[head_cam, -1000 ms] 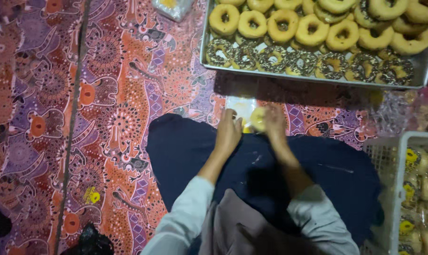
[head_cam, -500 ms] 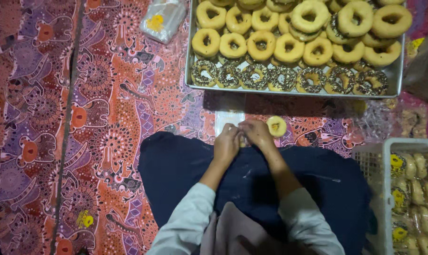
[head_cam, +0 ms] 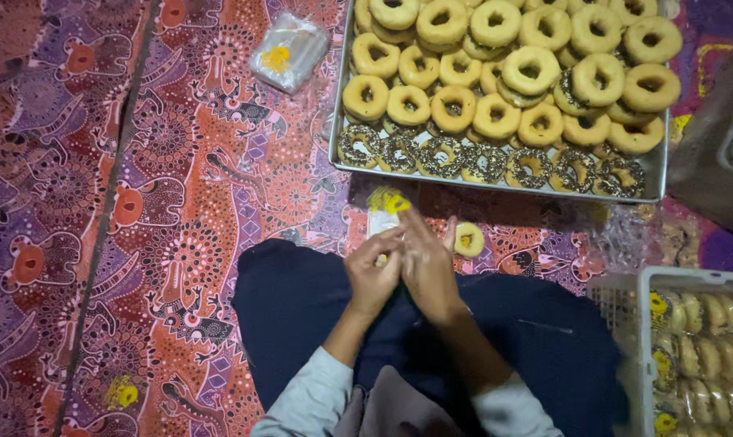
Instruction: The person sits on the floor and packages donuts one by one into small plastic bags. They pick donuts from a metal tray, place them into bags, and then transfer the sealed bags into a white plastic crate.
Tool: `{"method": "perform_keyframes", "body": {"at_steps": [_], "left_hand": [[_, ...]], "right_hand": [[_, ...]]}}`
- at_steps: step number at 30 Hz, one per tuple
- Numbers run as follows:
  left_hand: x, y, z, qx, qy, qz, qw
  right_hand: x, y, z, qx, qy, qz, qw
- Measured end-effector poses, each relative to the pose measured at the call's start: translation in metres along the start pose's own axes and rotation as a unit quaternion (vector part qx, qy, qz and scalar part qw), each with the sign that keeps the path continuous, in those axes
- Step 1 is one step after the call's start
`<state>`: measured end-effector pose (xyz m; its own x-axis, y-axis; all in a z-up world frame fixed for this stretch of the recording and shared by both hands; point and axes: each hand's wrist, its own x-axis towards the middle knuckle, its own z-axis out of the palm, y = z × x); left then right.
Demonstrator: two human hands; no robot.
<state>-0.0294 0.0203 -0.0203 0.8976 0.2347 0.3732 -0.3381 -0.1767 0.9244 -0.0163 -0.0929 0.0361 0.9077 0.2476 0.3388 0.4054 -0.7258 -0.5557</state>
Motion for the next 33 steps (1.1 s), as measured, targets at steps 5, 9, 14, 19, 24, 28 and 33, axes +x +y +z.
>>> {"method": "perform_keyframes", "body": {"at_steps": [5, 9, 14, 19, 24, 28, 33], "left_hand": [[0.030, 0.013, -0.017, -0.261, 0.142, -0.110, 0.948], [0.072, -0.035, -0.051, -0.510, 0.191, -0.177, 0.820], [0.086, -0.082, -0.087, -0.552, 0.252, -0.179, 0.774], [0.082, -0.097, -0.099, -0.608, 0.247, -0.253, 0.711], [0.077, -0.115, -0.106, -0.680, 0.207, -0.275, 0.647], [0.075, -0.108, -0.095, -0.724, 0.254, -0.257, 0.587], [0.067, -0.071, -0.053, -0.689, 0.294, -0.252, 0.612]], "right_hand": [[0.029, -0.002, 0.014, 0.112, -0.039, -0.059, 0.991], [0.072, 0.007, 0.027, 0.194, -0.102, -0.041, 0.975], [0.196, 0.037, 0.048, 0.043, 0.006, 0.105, 0.994], [0.262, 0.046, 0.063, -0.114, -0.147, 0.156, 0.970], [0.206, 0.024, 0.037, 0.351, -0.040, 0.200, 0.914], [0.078, -0.008, 0.005, 0.610, 0.003, 0.212, 0.764], [0.015, -0.037, 0.022, 0.338, 0.029, 0.128, 0.932]]}}
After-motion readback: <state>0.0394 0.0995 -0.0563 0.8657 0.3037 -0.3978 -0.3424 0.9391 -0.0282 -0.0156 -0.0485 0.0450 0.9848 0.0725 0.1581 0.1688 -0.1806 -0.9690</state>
